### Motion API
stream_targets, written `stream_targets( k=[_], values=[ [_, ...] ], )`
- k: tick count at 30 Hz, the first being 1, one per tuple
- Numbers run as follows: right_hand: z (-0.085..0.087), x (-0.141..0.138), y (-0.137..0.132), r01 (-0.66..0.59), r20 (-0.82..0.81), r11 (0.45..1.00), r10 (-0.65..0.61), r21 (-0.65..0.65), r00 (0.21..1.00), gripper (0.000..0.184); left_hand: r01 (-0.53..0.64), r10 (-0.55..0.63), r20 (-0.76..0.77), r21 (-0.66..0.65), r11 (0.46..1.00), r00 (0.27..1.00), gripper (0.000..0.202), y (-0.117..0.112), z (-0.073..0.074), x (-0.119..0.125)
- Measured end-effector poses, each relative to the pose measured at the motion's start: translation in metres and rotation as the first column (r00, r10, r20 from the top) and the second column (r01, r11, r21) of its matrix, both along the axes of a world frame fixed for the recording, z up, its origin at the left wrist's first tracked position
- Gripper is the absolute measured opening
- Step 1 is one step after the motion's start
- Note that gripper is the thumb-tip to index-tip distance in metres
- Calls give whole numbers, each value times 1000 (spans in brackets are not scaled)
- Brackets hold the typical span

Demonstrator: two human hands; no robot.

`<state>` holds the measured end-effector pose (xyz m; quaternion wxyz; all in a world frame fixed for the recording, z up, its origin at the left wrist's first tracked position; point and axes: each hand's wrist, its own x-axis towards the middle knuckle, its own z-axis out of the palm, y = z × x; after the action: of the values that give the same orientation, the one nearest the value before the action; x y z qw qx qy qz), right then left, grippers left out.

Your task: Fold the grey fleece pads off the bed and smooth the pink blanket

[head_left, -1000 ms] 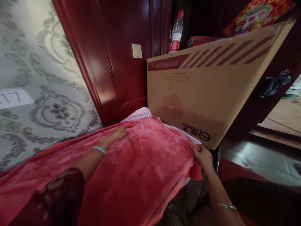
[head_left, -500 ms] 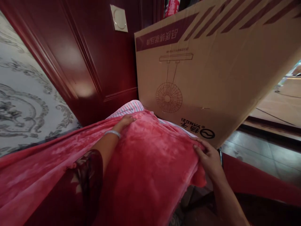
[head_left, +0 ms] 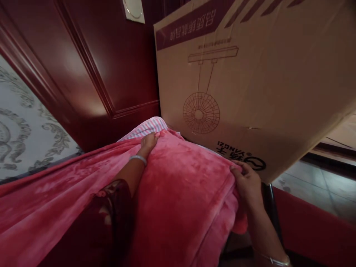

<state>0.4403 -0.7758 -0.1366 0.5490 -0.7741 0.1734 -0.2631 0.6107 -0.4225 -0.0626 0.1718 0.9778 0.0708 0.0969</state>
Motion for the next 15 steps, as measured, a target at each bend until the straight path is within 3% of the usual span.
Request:
stream_targets(
  k=[3,8,11,15],
  values=[
    [0,3,-3,-5,-20,1000,5,12,1000,54,34,-35,-25,-16,999,999,39,3,-8,6],
    [1,0,-4,32,-54,995,-37,-90,998,51,145,-154,-66,-120,982,986,33,25,11,6],
    [3,-3,-5,45,-85,990,-57,-132,995,49,157,-172,-70,-177,972,983,28,57,18,-18],
    [15,-7,-2,46,-165,987,-72,-154,984,51,121,-152,-123,-232,965,981,28,115,19,-80]
  ],
)
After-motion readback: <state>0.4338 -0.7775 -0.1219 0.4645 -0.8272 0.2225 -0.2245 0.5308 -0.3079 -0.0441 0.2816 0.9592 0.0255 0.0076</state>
